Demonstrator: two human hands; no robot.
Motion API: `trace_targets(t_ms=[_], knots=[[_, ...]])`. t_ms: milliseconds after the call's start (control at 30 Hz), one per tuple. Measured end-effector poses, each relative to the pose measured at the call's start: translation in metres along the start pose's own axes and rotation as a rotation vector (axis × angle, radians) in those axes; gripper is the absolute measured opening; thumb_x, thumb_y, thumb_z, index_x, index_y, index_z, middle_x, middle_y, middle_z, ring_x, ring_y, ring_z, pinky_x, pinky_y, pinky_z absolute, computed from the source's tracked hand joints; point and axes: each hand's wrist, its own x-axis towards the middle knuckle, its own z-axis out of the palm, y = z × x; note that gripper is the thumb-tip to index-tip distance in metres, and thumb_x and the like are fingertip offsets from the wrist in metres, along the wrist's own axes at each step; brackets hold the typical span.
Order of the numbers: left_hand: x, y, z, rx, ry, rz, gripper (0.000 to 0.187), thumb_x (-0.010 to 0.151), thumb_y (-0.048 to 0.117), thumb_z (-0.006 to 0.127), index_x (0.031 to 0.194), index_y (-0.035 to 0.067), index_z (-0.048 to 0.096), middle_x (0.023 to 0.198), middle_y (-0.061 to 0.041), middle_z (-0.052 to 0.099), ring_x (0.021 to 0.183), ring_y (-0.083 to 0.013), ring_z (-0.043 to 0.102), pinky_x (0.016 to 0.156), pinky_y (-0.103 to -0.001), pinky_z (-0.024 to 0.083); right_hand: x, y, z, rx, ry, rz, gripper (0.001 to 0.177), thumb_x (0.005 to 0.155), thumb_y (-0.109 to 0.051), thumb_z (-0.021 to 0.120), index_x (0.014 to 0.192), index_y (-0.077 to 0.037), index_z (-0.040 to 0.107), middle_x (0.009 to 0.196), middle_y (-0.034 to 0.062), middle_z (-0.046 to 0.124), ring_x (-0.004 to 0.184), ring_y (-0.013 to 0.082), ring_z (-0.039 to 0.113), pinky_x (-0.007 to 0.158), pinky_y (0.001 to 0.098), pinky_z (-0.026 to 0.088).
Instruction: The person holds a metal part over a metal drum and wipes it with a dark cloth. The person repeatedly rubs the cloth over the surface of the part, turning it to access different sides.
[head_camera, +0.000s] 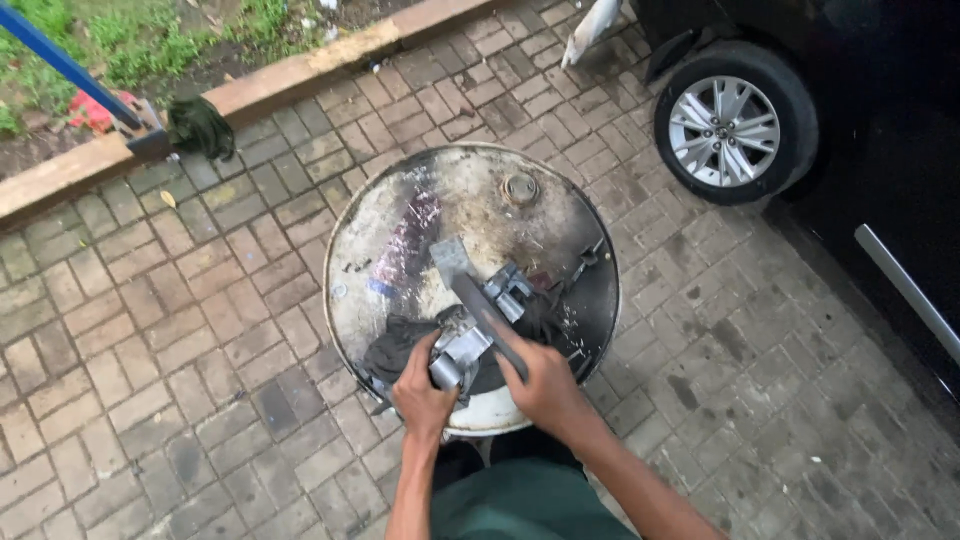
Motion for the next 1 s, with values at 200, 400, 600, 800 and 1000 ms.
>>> trace_targets(t_ms=[200,400,600,800,1000], knots=[[-0.019,-0.025,0.012,0.103,-0.101,0.029,0.065,0.083,0.060,0.074,0.130,0.016,0.064,0.108,-0.003,0.079,0.074,-0.0136,0.076,0.058,-0.032,0.064,-0.079,0.058,0.004,0.054,-0.183,0.270,0.057,0.099,-0.030,0.058,0.154,-0.033,0.046,0.135,0.0048,0.074,0.076,0.0244,0.077,0.061,0.0395,0.052],[-0.009,-0.011,-0.005,0.055,-0.098,0.083,0.058,0.077,0.023,0.079,0.132,0.017,0.065,0.121,-0.001,0.076,0.097,-0.0154,0.077,0.076,-0.030,0.062,-0.003,0.025,0.027,0.121,-0.165,0.201,0.060,0.101,-0.014,0.057,0.158,-0.027,0.043,0.079,0.0053,0.072,0.048,0.0119,0.025,0.048,0.0298,0.030],[-0.012,-0.018,0.000,0.048,-0.119,0.018,0.058,0.082,0.041,0.081,0.133,0.020,0.063,0.113,-0.001,0.079,0.074,-0.0098,0.076,0.058,-0.026,0.064,-0.090,0.058,0.025,0.104,-0.129,0.234,0.056,0.102,-0.034,0.055,0.157,-0.030,0.045,0.059,0.0045,0.053,0.048,0.0145,0.032,0.051,0.0343,0.027],[-0.011,-0.001,-0.006,0.083,-0.078,0.049,0.048,0.081,0.026,0.074,0.128,0.020,0.065,0.116,0.001,0.077,0.092,-0.0173,0.077,0.073,-0.033,0.060,-0.002,0.017,0.024,0.151,-0.152,0.154,0.061,0.100,-0.014,0.053,0.157,-0.031,0.040,0.132,0.0088,0.074,0.041,0.0170,0.038,0.054,0.0270,0.045],[-0.010,0.004,-0.013,0.048,-0.095,0.042,0.058,0.070,0.018,0.074,0.127,0.019,0.066,0.115,-0.001,0.076,0.098,-0.0197,0.076,0.078,-0.033,0.058,-0.071,0.050,0.013,0.213,-0.069,0.151,0.050,0.095,-0.019,0.060,0.144,-0.011,0.060,0.136,0.0083,0.072,0.126,0.0216,0.068,0.101,0.0303,0.051]])
